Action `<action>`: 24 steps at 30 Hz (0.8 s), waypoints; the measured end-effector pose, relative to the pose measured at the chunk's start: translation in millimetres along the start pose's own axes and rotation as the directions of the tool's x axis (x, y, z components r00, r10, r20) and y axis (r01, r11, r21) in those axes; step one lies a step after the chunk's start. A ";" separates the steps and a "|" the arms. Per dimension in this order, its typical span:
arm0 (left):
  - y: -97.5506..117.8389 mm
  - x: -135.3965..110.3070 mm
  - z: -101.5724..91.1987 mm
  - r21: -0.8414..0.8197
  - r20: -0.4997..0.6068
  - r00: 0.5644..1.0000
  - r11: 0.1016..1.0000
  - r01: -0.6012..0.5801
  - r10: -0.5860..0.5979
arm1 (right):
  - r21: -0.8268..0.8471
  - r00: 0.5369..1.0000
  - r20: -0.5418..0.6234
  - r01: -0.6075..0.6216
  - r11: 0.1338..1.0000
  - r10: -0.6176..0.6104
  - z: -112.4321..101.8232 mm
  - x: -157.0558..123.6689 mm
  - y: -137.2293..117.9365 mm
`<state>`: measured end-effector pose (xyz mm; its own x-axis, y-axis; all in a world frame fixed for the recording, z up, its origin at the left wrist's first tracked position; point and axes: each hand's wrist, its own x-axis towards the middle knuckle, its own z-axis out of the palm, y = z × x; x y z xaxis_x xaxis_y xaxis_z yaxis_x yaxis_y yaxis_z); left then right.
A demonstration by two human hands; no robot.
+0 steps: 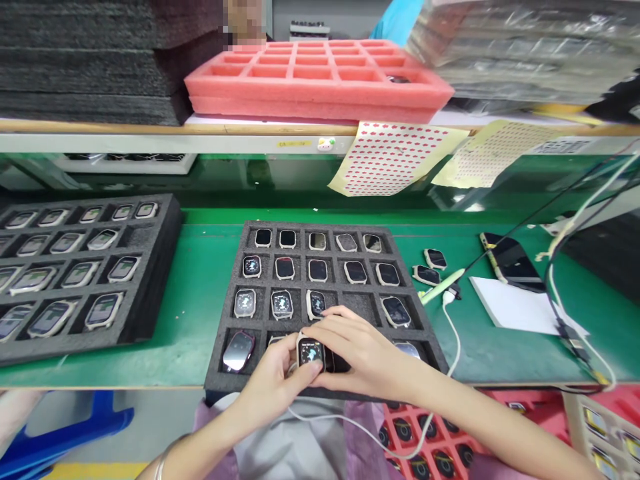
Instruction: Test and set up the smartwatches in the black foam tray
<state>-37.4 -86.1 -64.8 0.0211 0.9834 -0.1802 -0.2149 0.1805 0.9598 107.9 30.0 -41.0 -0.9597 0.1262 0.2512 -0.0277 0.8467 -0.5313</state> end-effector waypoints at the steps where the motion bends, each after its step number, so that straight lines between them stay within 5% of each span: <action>1: -0.5 -0.7 0.0 0.018 0.003 1.000 1.000 -0.007 0.007 | 0.012 1.000 -0.004 0.003 1.000 -0.003 -2.0 -0.2 -0.7; 6: -6.4 -5.6 -1.6 0.057 0.073 0.995 0.996 0.068 -0.072 | 0.058 0.994 -0.095 -0.056 0.997 0.061 -27.9 -10.1 5.9; 10: -8.3 -8.0 -2.1 0.068 0.125 0.985 0.991 0.113 -0.121 | -0.125 0.967 -0.139 -0.229 0.965 0.212 -45.6 -30.3 30.6; 20: -5.5 -2.4 40.7 -0.057 0.038 0.998 0.997 0.061 -0.059 | -0.337 0.928 0.002 -0.351 0.874 0.373 -77.7 -84.4 46.3; 24: -13.0 -0.8 54.7 0.044 0.059 0.995 0.996 0.077 -0.079 | -0.381 0.890 0.084 -0.387 0.840 0.448 -88.8 -94.6 50.5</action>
<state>18.8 -88.3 -65.4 0.0961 0.9654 -0.2426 -0.1696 0.2560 0.9517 222.1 106.8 -19.7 -0.8902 0.4480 -0.0823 0.4542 0.8593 -0.2351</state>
